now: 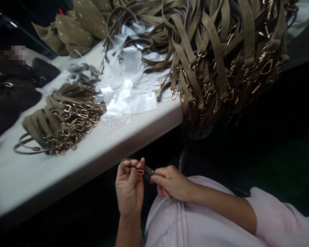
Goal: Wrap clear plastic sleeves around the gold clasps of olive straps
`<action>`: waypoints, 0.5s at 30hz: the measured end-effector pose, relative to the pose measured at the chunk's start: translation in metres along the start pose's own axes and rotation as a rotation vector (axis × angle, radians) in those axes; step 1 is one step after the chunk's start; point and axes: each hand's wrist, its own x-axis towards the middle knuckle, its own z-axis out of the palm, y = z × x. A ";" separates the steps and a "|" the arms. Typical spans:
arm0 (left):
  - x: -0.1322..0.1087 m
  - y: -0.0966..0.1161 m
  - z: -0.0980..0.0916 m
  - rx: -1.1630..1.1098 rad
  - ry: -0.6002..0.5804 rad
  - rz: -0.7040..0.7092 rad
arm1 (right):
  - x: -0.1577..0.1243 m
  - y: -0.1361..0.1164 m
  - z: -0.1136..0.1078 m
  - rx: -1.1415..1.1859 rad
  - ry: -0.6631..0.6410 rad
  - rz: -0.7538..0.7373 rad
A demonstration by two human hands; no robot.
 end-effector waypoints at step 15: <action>-0.001 0.021 -0.014 0.862 -0.328 0.005 | 0.029 0.025 0.013 -0.190 0.065 0.145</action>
